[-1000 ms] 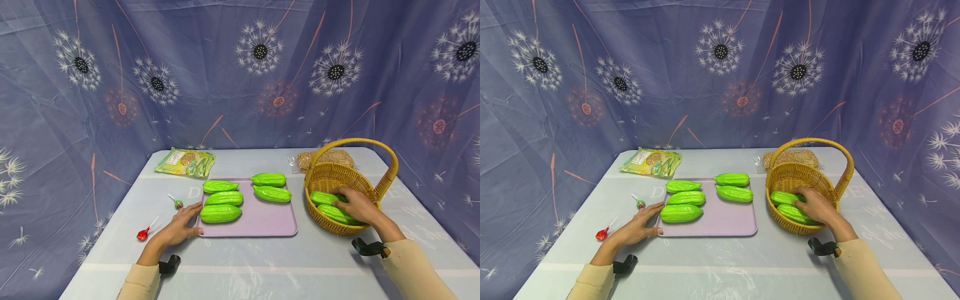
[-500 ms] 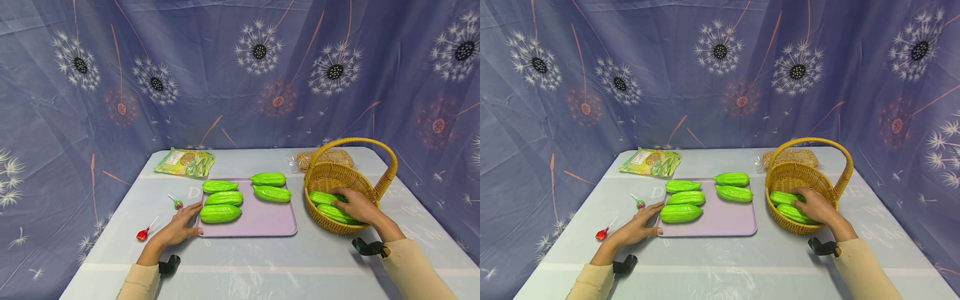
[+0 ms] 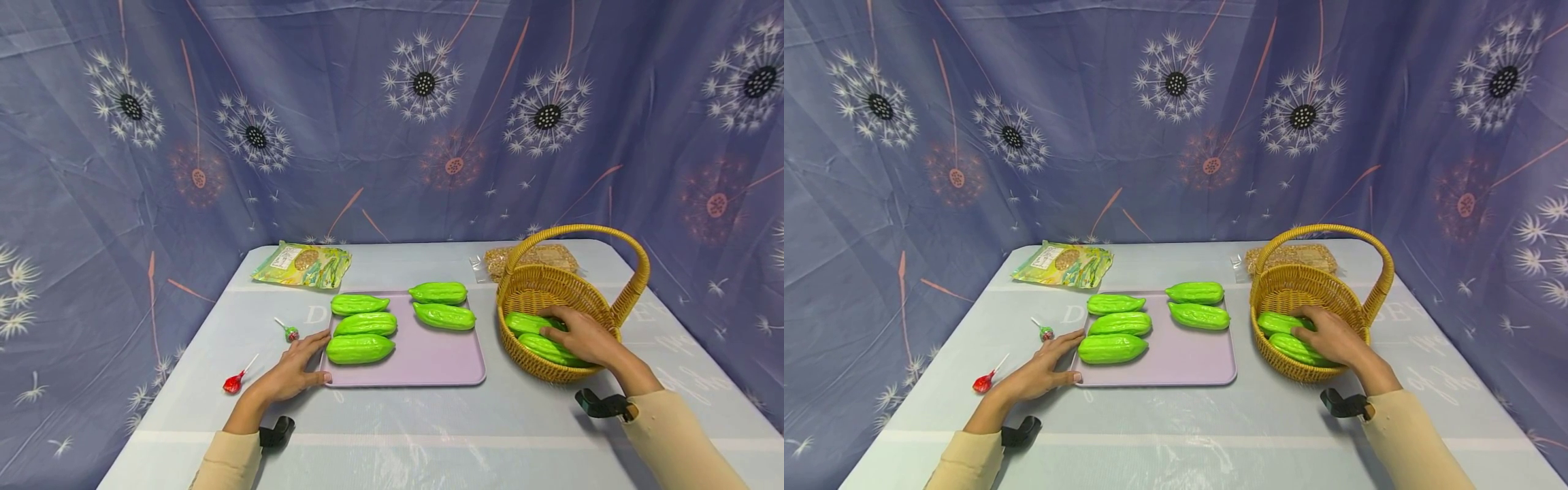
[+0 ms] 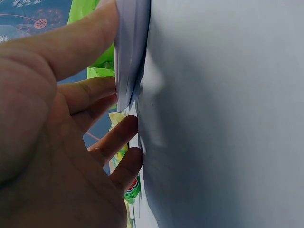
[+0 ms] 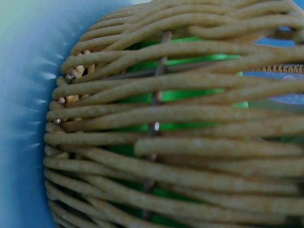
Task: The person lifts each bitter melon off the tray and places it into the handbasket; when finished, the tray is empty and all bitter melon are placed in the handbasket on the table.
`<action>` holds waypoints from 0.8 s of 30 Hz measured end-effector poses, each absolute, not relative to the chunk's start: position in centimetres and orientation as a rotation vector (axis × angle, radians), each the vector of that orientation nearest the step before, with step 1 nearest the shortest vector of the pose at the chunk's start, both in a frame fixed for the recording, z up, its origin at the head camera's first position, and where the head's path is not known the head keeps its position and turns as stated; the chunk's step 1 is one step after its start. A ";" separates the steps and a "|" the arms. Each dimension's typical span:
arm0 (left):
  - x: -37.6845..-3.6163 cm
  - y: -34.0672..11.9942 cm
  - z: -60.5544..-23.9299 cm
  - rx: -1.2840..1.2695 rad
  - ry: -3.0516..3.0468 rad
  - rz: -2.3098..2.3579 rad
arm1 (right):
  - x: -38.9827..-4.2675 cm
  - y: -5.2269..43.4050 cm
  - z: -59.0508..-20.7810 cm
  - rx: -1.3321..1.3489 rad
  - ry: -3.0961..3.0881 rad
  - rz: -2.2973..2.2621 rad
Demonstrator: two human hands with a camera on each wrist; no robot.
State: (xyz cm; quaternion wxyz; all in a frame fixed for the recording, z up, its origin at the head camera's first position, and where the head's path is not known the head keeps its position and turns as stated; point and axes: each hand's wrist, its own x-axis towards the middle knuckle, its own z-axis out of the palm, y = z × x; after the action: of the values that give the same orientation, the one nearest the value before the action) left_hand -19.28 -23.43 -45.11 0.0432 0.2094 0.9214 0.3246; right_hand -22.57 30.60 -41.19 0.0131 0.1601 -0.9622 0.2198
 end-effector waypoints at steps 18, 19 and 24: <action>-19.2 -23.3 -45.0 0.612 2.801 1.000 | -21.6 30.3 -40.0 0.486 -2.919 0.730; -19.2 -23.3 -45.0 0.610 2.800 1.001 | -21.5 30.2 -39.9 0.482 -2.913 0.730; -19.2 -23.4 -45.1 0.608 2.800 1.001 | -21.1 29.6 -39.5 0.479 -2.887 0.717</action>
State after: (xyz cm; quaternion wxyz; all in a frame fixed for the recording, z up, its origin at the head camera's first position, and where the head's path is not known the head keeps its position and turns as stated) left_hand -19.24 -23.39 -45.07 0.0533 0.1999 0.9213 0.3293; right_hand -21.14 29.63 -39.48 0.0642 0.1588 -0.9562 0.2374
